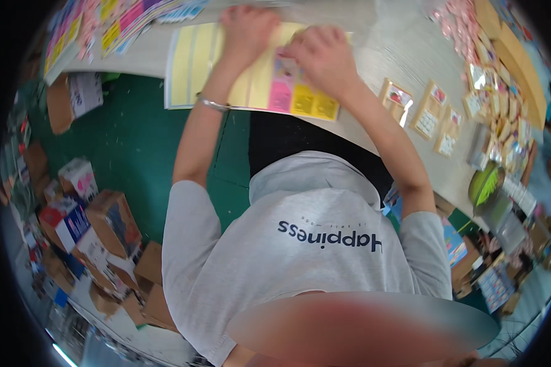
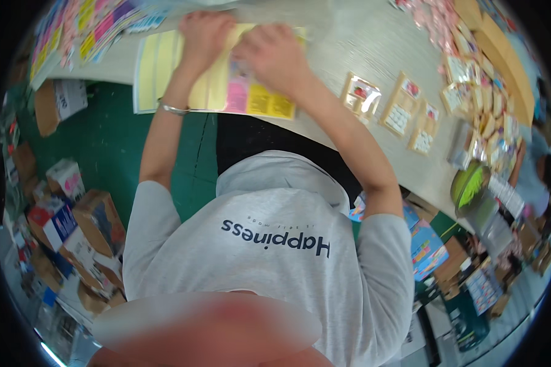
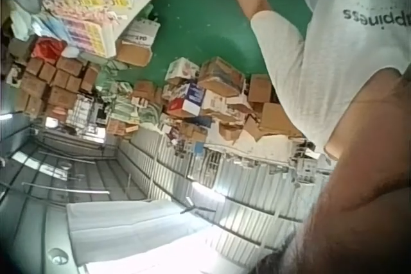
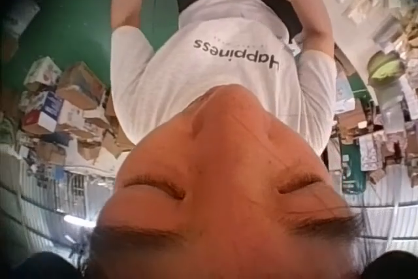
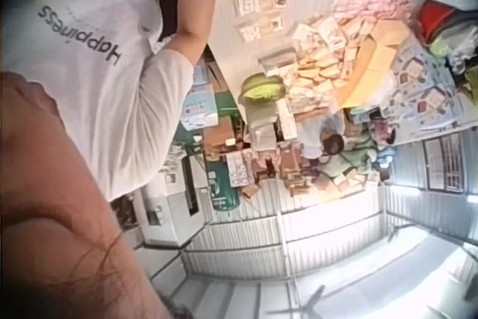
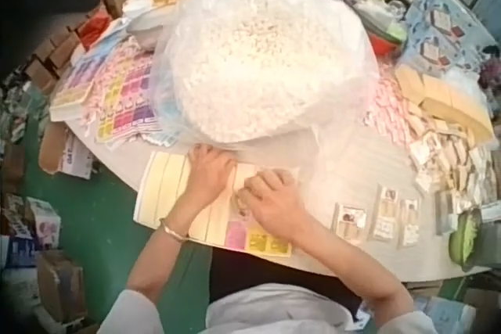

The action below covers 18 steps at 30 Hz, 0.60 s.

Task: Filling plastic trays with white pellets and sealing them with adhesive labels.

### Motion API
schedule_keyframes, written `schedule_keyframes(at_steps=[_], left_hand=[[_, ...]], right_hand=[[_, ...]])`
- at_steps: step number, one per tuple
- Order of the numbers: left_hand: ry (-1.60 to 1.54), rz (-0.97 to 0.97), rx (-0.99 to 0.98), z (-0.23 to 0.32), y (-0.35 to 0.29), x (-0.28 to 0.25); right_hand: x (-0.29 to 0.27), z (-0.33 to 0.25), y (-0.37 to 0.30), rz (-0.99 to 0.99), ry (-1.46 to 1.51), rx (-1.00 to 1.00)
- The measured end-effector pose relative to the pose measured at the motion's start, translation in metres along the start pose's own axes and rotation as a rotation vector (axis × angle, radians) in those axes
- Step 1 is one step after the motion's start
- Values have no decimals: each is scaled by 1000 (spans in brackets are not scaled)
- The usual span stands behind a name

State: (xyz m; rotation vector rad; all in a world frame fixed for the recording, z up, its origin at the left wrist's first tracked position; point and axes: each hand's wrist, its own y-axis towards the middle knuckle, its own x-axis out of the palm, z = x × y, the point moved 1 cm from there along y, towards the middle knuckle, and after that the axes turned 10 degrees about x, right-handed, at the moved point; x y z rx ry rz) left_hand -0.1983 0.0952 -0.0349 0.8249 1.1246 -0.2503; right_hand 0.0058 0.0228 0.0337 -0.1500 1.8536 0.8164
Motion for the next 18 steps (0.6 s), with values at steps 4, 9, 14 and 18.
schedule_keyframes(at_steps=[4, 9, 14, 18], left_hand=[[351, -23, 76, -64, -6, -13], [-155, -479, -317, 93, 58, -87], [-1076, -578, -171, 226, 48, -79], [-1051, -539, -561, 233, 39, -19]], right_hand=[[-137, -50, -54, -653, 782, -158], [-205, 9, -127, -340, 1072, 880], [-172, 37, -179, 70, 1164, 1197], [-144, 62, -214, 219, 1048, 1340]])
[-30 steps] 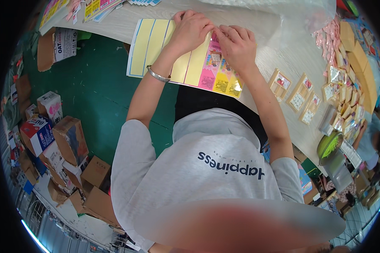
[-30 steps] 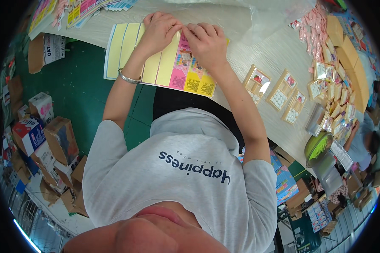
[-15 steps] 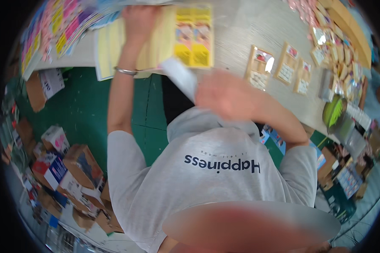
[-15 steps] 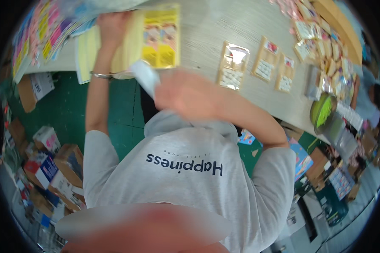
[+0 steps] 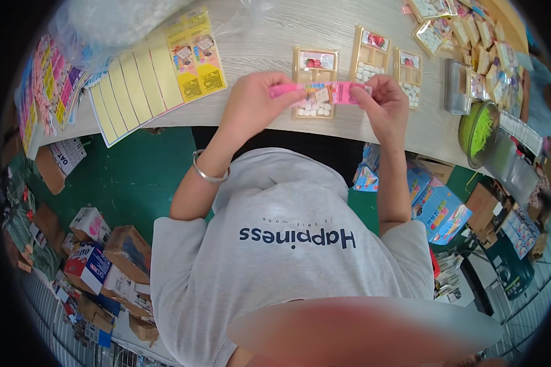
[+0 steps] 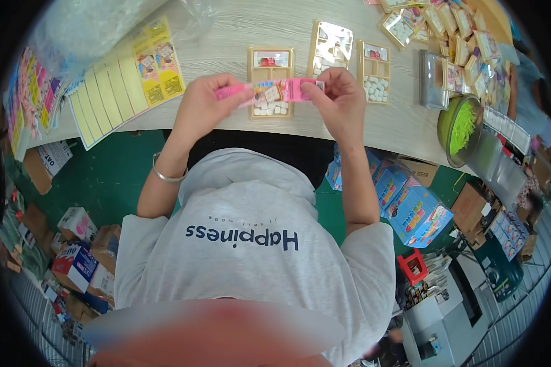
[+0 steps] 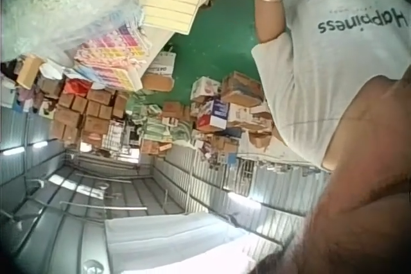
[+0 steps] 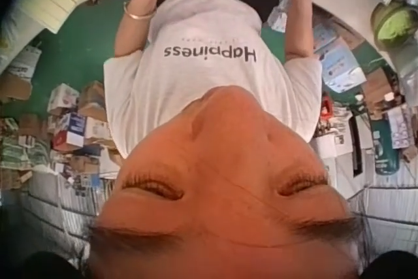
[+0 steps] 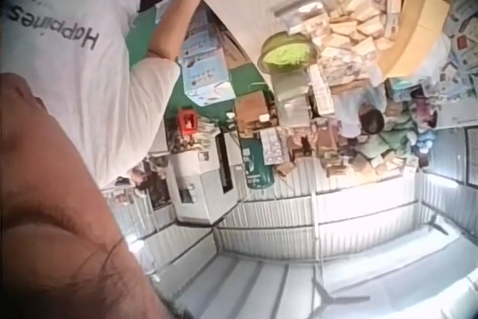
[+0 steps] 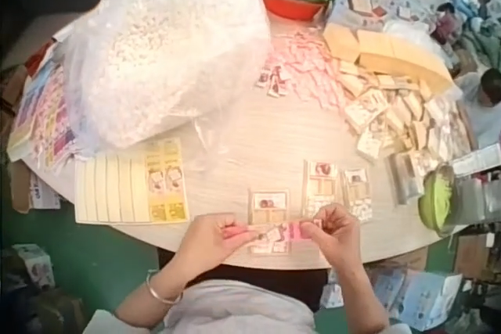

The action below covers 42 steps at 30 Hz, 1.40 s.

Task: Filling plastic trays with white pellets and sealing them with adhesive labels.

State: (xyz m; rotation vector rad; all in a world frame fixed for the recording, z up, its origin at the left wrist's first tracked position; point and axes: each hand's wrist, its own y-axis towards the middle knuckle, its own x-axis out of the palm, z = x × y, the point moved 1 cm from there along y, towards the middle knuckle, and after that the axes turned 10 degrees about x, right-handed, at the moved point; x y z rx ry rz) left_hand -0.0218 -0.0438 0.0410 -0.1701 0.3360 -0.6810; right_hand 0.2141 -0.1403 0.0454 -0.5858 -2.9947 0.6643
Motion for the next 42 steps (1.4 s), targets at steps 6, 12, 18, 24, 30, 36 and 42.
schedule_keyframes(at_steps=[6, 12, 18, 24, 30, 36, 42], left_hand=[[216, 117, -5, -9, 30, 16], [355, 102, -104, -1, 35, 19], [433, 201, -73, -18, -35, 11], [293, 307, -313, -36, -92, 20], [-703, 399, -498, -87, -99, 37], [-714, 328, -440, -77, -114, 27], [-1047, 196, -125, -57, -108, 14]], right_hand=[[2, 19, 18, 214, -173, -34], [7, 31, 24, 326, -472, -215], [44, 10, -27, 229, -782, -436], [58, 38, -32, 73, -673, -253], [57, 41, -27, 0, -636, -136], [50, 55, -25, -194, -132, 57], [70, 37, -20, -580, 399, 285]])
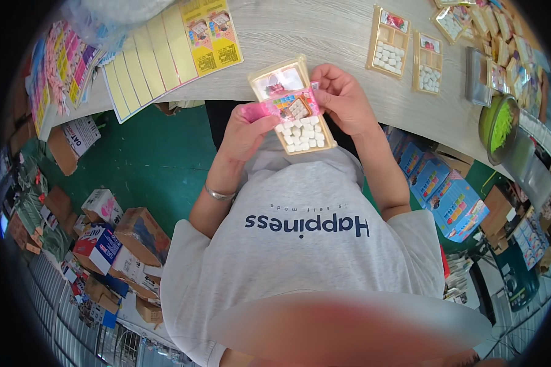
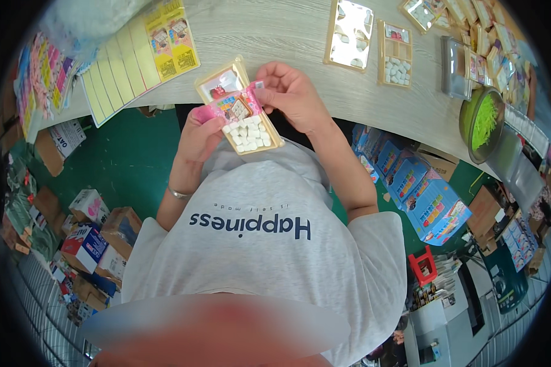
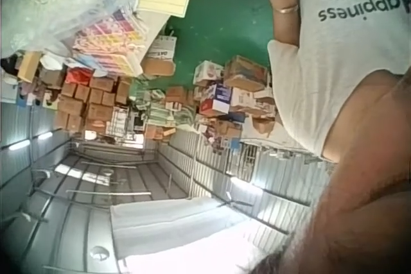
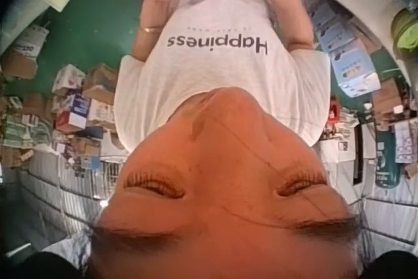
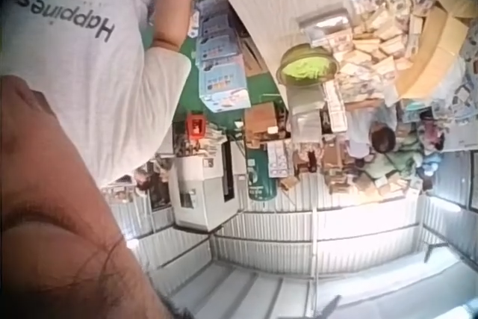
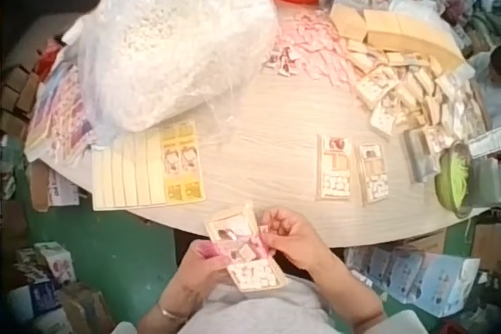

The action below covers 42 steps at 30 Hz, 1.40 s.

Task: Filling plastic trays with white pellets and sealing them with adhesive labels.

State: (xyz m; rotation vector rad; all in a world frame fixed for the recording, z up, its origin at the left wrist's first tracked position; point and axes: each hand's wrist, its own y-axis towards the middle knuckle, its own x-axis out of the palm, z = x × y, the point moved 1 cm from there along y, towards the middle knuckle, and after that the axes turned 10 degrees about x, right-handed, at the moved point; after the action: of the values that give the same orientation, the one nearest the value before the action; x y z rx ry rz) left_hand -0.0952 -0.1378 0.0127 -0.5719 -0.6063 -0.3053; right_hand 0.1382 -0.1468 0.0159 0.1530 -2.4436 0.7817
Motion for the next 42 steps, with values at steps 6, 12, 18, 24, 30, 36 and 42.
schedule_keyframes(at_steps=[6, 12, 18, 24, 30, 36, 42], left_hand=[[-207, -168, -19, 16, 26, 30], [506, -254, 132, 54, 46, 58], [1007, 50, 1240, 70, 22, 78], [867, -232, 1352, 61, 25, 92], [1007, -487, 1433, 78, 31, 90], [1183, -686, 1357, 92, 35, 98], [960, -663, 1107, 74, 57, 103]], right_hand=[[32, -20, -12, -8, 320, -105], [29, -57, -57, 230, -364, -250], [23, -76, -60, 416, -669, -697], [40, -86, -56, 243, -955, -1079], [38, -95, -59, 171, -1016, -1130], [30, -86, -56, 155, -1108, -1151], [27, -79, -52, 224, -908, -1100]])
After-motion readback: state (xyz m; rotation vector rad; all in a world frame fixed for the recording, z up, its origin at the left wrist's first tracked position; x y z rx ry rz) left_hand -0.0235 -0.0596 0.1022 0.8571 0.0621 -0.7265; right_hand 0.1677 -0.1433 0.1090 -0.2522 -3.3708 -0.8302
